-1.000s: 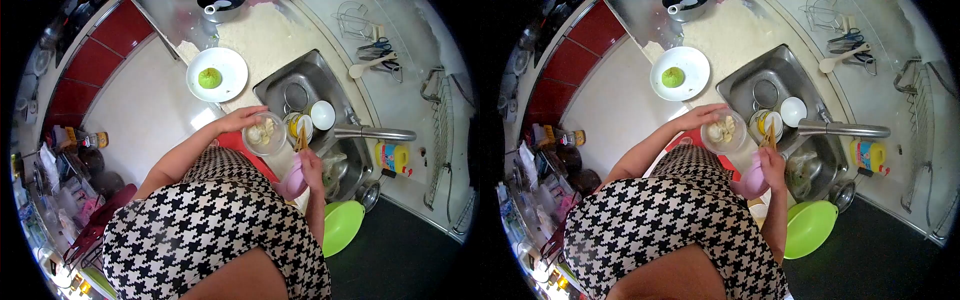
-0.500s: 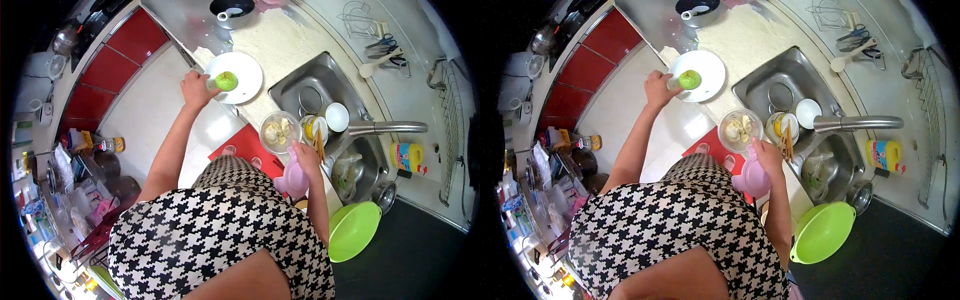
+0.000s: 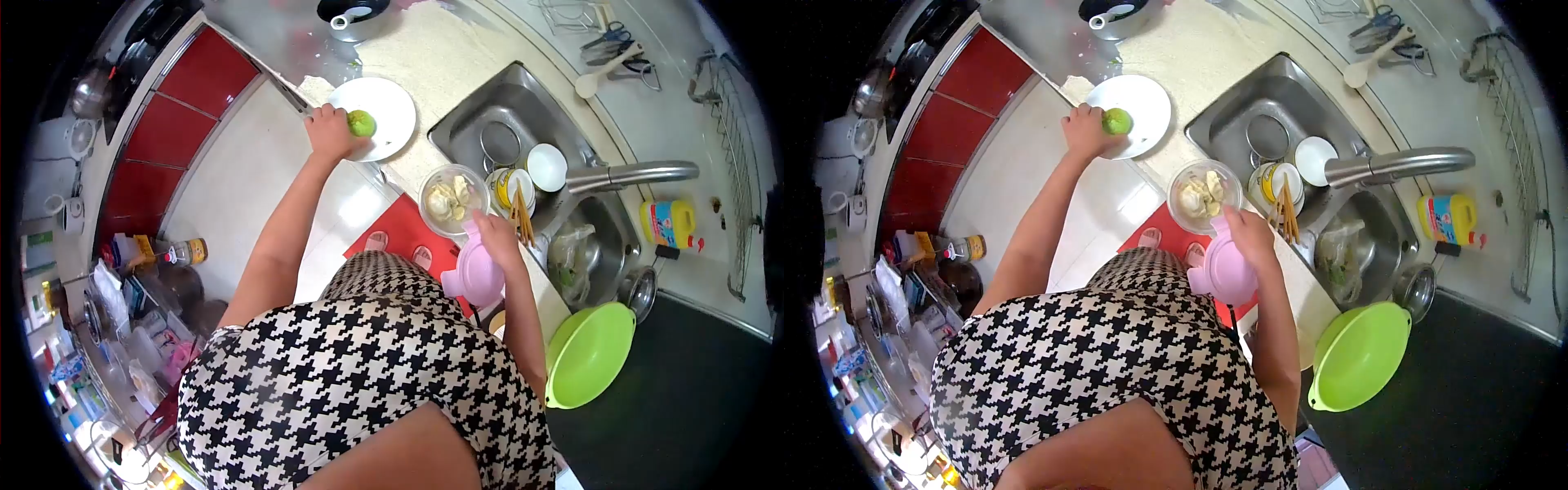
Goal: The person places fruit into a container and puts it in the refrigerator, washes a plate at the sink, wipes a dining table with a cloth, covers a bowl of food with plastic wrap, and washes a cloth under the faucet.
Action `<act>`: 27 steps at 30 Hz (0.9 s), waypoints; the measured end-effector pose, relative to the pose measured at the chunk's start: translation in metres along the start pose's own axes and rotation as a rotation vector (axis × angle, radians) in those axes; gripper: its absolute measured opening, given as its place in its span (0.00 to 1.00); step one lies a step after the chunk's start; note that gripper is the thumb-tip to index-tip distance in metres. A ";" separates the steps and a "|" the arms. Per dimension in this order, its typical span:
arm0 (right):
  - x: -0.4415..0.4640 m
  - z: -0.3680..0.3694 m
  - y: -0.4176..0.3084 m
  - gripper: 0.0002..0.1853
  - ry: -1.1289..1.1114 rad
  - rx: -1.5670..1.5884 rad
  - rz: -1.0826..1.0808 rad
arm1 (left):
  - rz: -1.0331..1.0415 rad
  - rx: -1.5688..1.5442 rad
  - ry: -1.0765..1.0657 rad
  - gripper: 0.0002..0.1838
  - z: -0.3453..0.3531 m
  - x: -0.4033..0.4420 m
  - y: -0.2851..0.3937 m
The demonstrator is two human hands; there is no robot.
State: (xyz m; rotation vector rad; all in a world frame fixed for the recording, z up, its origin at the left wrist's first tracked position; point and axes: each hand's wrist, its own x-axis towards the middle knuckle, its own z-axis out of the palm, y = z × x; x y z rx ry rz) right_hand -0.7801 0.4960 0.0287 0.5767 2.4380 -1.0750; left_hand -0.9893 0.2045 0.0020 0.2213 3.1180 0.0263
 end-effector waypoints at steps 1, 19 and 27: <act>0.003 0.002 0.004 0.30 -0.008 -0.003 0.013 | -0.006 0.011 -0.018 0.37 0.002 0.001 0.001; 0.002 0.009 0.018 0.31 0.015 0.178 -0.031 | 0.577 -0.475 0.014 0.34 -0.072 -0.087 0.112; -0.026 -0.030 0.018 0.31 0.069 0.600 0.083 | 0.738 -0.582 0.018 0.34 -0.060 -0.098 0.114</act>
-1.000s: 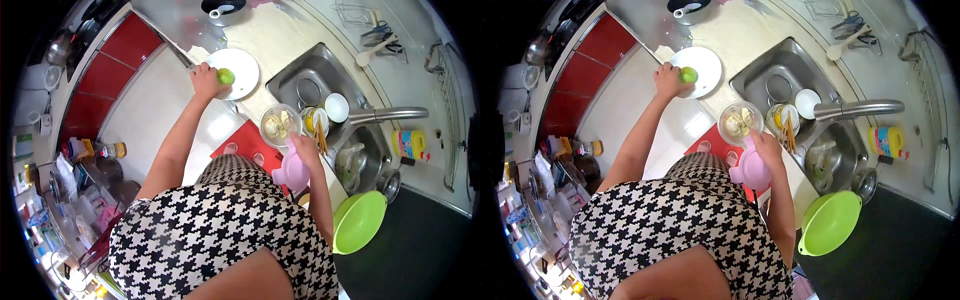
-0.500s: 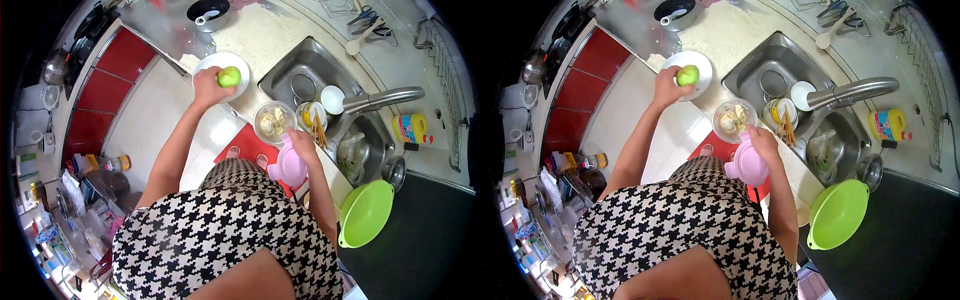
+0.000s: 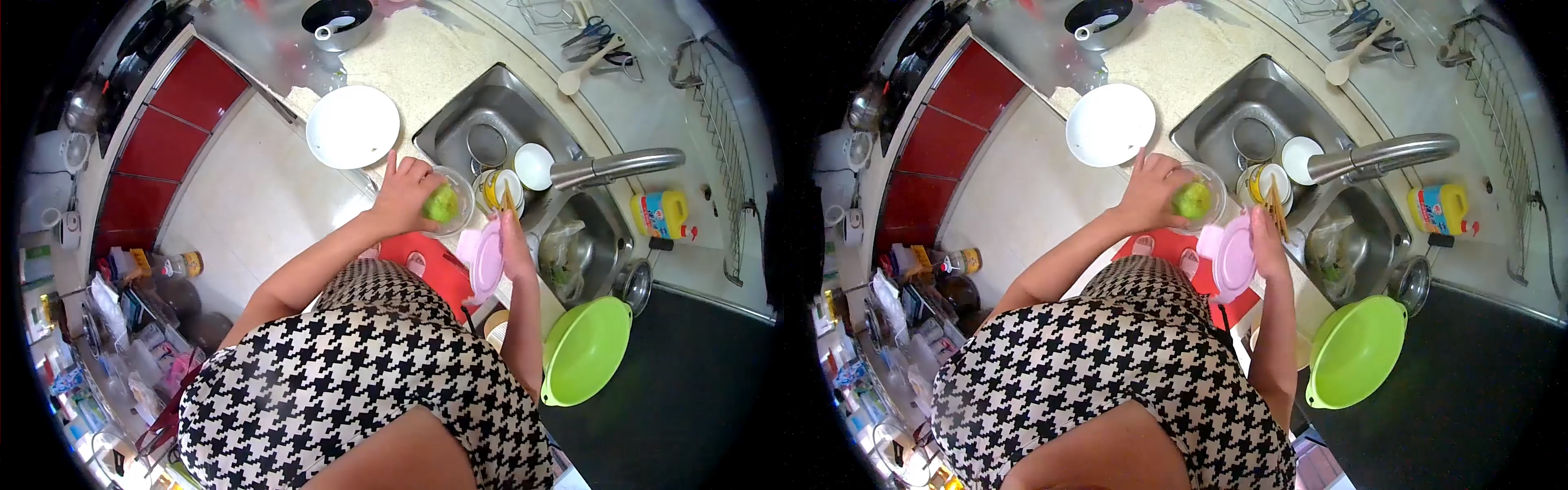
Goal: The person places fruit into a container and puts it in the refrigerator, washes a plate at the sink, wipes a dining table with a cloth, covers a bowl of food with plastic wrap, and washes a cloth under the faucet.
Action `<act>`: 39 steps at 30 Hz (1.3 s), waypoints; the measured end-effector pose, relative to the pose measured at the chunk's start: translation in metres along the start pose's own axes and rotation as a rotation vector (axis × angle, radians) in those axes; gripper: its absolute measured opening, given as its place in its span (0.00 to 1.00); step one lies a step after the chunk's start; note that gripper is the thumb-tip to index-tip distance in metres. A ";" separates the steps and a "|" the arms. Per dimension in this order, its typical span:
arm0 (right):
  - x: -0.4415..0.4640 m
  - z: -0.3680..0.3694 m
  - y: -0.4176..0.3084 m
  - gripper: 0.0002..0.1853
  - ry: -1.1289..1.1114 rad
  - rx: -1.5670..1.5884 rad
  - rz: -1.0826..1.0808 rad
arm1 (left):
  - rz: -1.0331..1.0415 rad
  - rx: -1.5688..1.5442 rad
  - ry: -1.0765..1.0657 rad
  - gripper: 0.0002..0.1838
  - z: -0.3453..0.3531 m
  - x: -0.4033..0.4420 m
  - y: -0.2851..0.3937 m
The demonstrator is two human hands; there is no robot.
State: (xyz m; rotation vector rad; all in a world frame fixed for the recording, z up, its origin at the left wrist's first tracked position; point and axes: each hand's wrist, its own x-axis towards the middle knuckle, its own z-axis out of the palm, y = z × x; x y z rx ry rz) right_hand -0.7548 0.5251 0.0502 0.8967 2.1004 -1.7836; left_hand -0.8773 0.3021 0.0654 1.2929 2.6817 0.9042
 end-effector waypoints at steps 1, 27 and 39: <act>0.010 -0.003 0.003 0.25 0.018 -0.022 -0.171 | 0.042 -0.091 0.042 0.34 -0.003 -0.004 -0.004; 0.050 0.060 -0.037 0.19 0.255 -0.706 -0.864 | -0.252 -0.239 0.110 0.68 0.021 -0.027 0.015; 0.061 0.060 -0.021 0.21 0.018 -0.025 -0.488 | -0.123 -0.367 0.075 0.67 0.037 -0.031 0.000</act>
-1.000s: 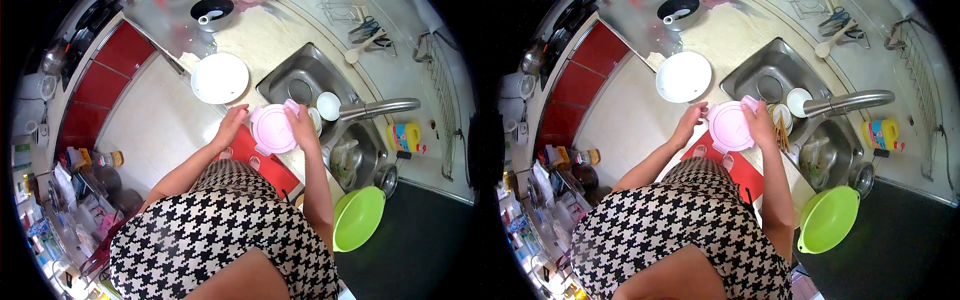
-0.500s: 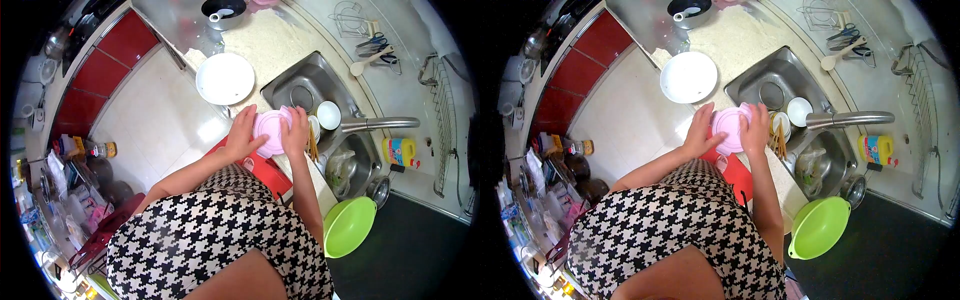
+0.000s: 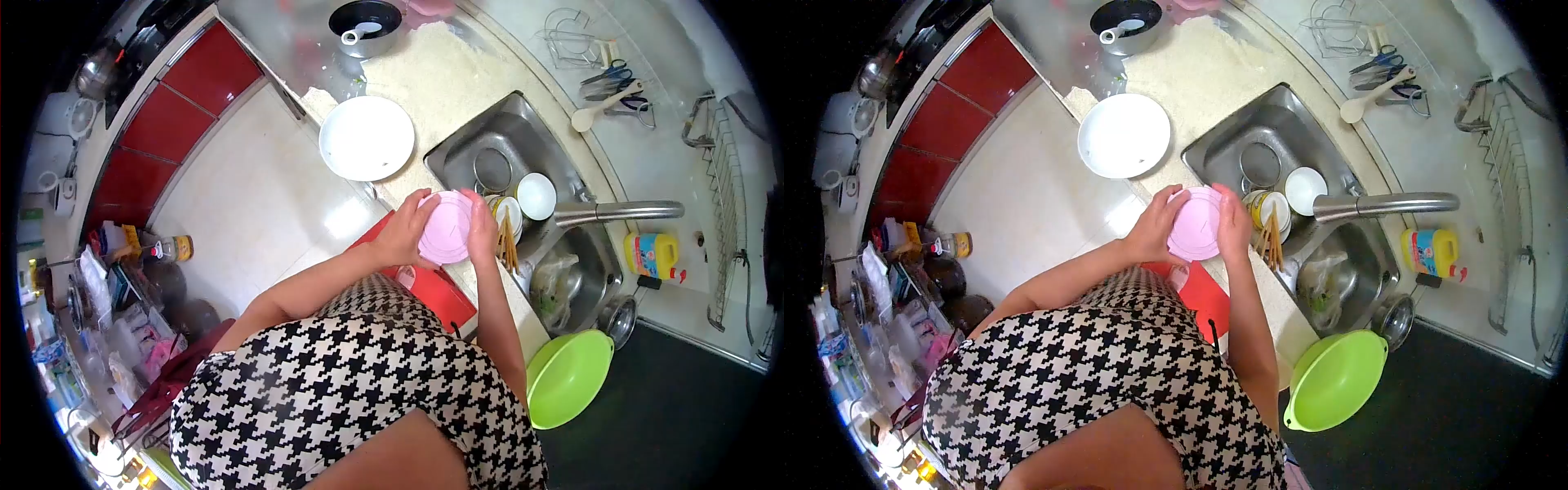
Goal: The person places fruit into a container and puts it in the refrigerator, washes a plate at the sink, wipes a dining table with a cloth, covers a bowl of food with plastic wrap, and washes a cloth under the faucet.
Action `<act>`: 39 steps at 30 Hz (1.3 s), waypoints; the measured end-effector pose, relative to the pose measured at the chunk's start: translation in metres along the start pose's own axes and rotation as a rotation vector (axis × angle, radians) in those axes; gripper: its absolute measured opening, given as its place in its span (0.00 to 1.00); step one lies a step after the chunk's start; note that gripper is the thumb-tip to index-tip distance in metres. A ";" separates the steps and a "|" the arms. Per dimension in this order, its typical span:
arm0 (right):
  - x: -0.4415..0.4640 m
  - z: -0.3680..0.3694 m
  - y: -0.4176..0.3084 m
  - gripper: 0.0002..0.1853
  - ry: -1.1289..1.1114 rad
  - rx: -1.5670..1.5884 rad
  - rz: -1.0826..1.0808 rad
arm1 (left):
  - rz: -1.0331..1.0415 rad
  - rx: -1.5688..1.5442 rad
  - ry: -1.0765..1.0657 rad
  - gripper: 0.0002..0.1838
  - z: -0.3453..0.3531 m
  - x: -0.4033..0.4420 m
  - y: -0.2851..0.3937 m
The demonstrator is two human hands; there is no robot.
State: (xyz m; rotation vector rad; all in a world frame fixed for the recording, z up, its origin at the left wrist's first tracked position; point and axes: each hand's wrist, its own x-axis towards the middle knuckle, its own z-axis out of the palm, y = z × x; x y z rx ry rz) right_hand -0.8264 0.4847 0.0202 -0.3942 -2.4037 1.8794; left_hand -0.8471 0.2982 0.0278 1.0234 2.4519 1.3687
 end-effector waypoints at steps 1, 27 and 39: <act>0.002 0.001 0.009 0.25 -0.006 0.150 0.066 | 0.014 0.000 0.012 0.67 0.001 0.001 0.000; -0.084 -0.024 -0.057 0.65 0.085 0.476 -0.142 | -0.211 -0.923 -0.332 0.59 -0.010 0.042 0.013; -0.214 -0.037 -0.121 0.66 0.906 0.353 -0.129 | 0.202 -1.078 -1.319 0.46 0.032 0.073 0.127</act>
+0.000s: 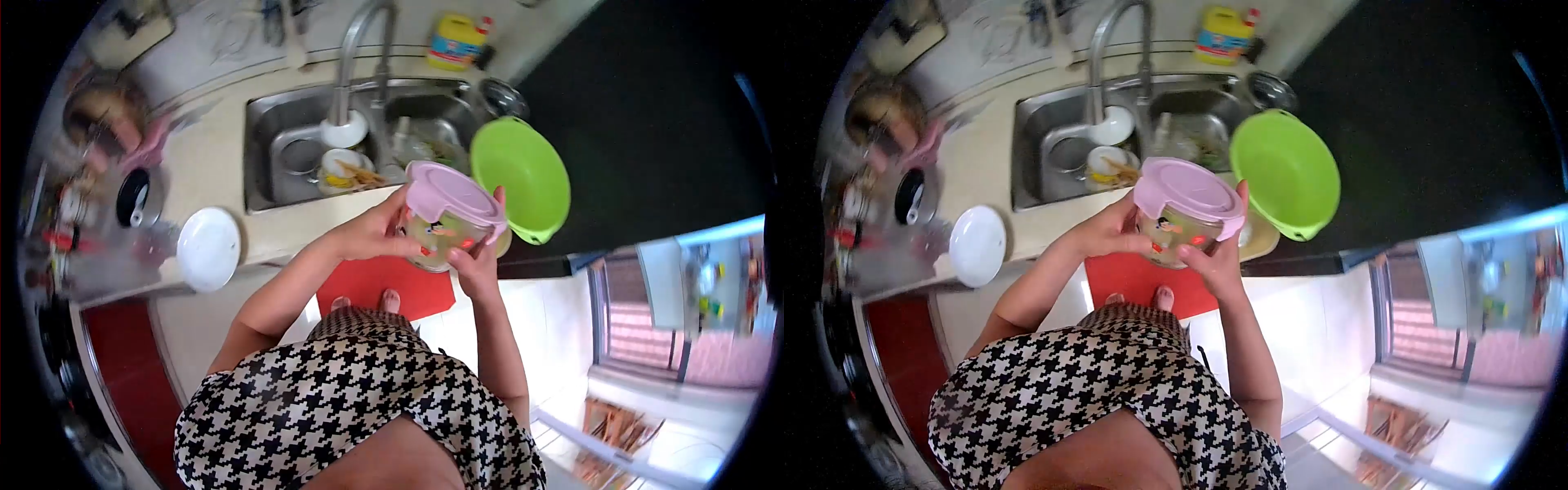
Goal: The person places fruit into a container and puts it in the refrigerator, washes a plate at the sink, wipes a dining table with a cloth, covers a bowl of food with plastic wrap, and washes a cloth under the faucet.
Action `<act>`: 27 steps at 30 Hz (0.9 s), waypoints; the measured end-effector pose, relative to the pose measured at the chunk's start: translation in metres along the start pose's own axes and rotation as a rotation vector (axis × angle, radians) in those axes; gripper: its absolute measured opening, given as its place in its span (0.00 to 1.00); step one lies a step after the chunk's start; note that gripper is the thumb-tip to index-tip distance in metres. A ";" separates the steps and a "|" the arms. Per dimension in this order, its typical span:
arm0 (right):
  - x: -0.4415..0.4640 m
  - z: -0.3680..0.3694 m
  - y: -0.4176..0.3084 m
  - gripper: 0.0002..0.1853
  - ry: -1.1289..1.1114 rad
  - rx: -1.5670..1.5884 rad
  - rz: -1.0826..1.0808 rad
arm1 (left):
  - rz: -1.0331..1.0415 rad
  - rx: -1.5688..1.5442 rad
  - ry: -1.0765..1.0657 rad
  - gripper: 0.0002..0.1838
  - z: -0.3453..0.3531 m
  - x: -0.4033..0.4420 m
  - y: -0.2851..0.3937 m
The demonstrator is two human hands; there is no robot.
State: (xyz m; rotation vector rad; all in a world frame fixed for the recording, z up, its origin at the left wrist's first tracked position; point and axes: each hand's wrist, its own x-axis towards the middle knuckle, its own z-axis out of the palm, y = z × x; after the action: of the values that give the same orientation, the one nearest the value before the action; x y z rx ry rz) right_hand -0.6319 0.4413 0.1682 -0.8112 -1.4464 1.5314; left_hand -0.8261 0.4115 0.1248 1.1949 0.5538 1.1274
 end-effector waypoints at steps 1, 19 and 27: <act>-0.008 -0.006 -0.007 0.68 0.056 0.005 -0.003 | -0.053 -0.079 -0.040 0.54 0.005 0.008 -0.008; -0.119 0.009 -0.013 0.66 0.766 -0.256 -0.543 | 0.391 0.112 -0.465 0.62 0.094 0.053 -0.021; -0.095 -0.013 -0.044 0.58 0.779 -0.362 -0.630 | 0.581 0.327 -0.265 0.53 0.044 0.062 -0.019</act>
State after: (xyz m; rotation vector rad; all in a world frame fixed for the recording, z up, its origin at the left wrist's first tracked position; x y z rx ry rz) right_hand -0.5735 0.3602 0.2005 -0.9035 -1.2048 0.3981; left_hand -0.7573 0.4486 0.1343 1.8335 0.1857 1.3608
